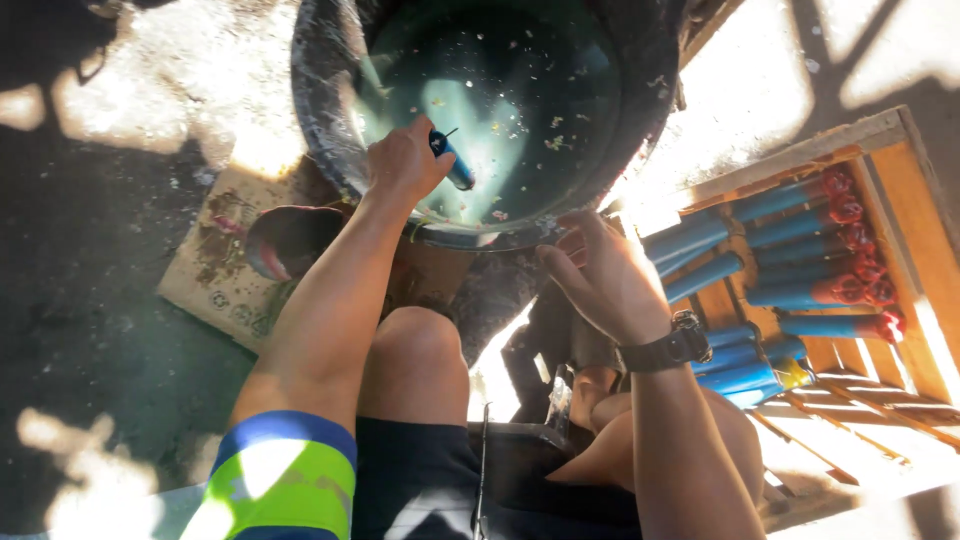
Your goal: Dipping cylindrical tubes into a container of liquid wax and placing them into a wooden crate for cooling or storage.
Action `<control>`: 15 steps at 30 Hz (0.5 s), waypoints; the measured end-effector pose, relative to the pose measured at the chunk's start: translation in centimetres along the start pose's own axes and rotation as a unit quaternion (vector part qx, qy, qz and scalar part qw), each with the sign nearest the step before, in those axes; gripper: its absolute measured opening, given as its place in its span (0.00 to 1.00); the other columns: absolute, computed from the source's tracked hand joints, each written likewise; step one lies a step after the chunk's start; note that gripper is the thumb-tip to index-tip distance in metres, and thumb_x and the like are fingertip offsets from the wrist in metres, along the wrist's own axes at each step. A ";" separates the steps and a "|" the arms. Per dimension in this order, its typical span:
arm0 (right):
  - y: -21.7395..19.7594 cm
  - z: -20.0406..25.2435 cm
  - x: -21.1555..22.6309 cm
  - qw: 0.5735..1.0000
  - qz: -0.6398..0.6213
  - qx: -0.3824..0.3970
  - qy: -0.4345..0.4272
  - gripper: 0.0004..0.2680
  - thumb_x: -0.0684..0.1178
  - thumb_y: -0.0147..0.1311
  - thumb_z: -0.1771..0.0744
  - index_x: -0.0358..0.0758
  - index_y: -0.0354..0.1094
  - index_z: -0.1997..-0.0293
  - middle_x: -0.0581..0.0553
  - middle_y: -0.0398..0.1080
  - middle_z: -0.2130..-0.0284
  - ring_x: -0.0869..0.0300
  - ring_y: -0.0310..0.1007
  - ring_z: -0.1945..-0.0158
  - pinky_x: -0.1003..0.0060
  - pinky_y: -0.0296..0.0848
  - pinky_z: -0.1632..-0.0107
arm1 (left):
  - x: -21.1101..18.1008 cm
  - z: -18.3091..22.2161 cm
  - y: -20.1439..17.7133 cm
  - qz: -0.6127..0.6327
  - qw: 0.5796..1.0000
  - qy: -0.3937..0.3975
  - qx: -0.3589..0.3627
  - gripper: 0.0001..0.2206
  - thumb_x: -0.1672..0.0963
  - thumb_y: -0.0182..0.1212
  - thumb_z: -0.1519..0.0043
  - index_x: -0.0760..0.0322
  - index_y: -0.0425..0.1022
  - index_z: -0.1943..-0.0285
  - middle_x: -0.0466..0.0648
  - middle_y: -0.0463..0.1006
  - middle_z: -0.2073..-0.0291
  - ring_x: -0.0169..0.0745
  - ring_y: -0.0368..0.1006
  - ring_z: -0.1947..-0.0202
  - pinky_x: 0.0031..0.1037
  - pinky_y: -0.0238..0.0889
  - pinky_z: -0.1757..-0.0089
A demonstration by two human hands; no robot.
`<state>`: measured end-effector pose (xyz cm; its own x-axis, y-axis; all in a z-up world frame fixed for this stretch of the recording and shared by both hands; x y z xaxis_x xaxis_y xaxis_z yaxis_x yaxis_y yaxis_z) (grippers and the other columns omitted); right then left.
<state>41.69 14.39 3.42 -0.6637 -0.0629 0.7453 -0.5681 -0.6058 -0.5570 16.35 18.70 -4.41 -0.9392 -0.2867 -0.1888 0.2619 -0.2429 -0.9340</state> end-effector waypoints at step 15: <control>-1.8 1.1 3.3 0.997 -0.019 -0.020 -0.072 0.20 0.58 0.41 0.38 0.29 0.56 0.51 0.32 0.67 0.67 0.44 0.70 0.61 0.49 0.69 0.64 | 5.5 -2.5 4.9 0.086 0.988 -0.128 -0.027 0.19 0.46 0.54 0.48 0.55 0.62 0.53 0.51 0.71 0.63 0.53 0.66 0.57 0.46 0.59 0.64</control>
<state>41.07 14.37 7.27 -0.5659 -0.1558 0.8096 -0.6127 -0.5776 -0.5394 11.88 18.26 -10.84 -0.7927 -0.5464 -0.2704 0.3944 -0.1215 -0.9109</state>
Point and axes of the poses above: each hand's wrist, its own z-axis away from the middle knuckle, its own y-axis out of the palm, x = y × z, the point moved 2 cm from there along -z, towards the middle knuckle
